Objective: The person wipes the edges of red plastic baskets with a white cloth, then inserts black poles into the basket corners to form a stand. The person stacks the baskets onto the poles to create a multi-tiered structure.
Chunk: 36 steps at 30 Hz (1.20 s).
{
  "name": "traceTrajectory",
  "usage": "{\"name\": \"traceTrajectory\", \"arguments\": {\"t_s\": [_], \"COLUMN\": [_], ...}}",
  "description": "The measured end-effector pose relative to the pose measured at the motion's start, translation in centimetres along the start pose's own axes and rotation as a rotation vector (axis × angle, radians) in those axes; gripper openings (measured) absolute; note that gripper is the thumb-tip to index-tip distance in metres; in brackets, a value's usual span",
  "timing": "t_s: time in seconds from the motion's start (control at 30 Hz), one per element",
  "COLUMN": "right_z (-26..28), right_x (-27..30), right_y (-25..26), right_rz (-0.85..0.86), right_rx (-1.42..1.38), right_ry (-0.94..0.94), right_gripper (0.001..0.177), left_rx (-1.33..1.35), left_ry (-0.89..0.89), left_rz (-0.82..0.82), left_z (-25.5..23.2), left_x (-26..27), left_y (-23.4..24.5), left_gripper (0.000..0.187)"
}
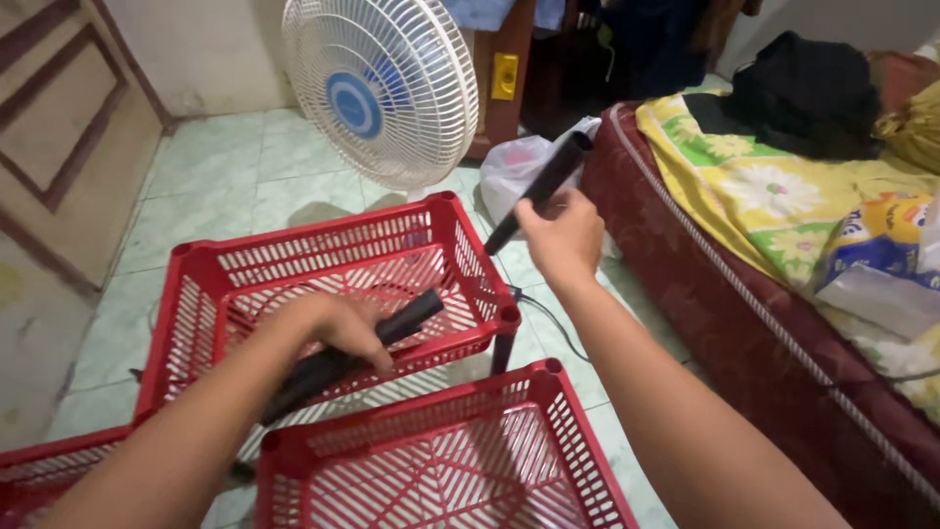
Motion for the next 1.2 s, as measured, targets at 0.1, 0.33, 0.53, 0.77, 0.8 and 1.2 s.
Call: {"name": "traceTrajectory", "arguments": {"t_s": [0.1,0.33,0.53,0.77,0.8,1.2], "right_z": [0.3,2.3,3.7,2.7,2.4,1.9], "right_x": [1.1,5.1,5.6,3.9,3.5,1.2], "right_y": [1.0,0.5,0.9,1.6,1.5,-2.1], "right_rz": [-0.065,-0.048,-0.024,-0.072,-0.063,0.227], "right_rx": [0.016,-0.069,-0.081,-0.062,-0.06,-0.119], "right_ry": [-0.033,0.129,0.224,0.268,0.265,0.122], "right_gripper": [0.036,0.029,0.027,0.032,0.032,0.035], "left_rx": [-0.155,-0.171,-0.224,-0.259,-0.264,-0.13], "left_ry": [-0.012,-0.131,-0.257,-0.563,-0.577,-0.575], "left_rz": [-0.189,-0.532,-0.373,-0.213,-0.22,-0.075], "left_z": [-0.9,-3.1,-5.6,-7.9,-7.9,-9.1], "left_x": [1.8,4.8,6.5,7.9,7.9,8.1], "left_y": [-1.0,-3.0,-6.1,-9.6,-9.7,-9.2], "left_gripper": [0.059,0.037,0.044,0.058,0.056,0.053]}}
Point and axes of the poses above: each hand's wrist, its own x-axis away from the middle knuckle, its own y-axis out of the back of the hand, z = x × y, the point moved 9 cm from there along -x, towards the middle knuckle, and after that the axes turned 10 degrees about x, right-handed, at the moved point
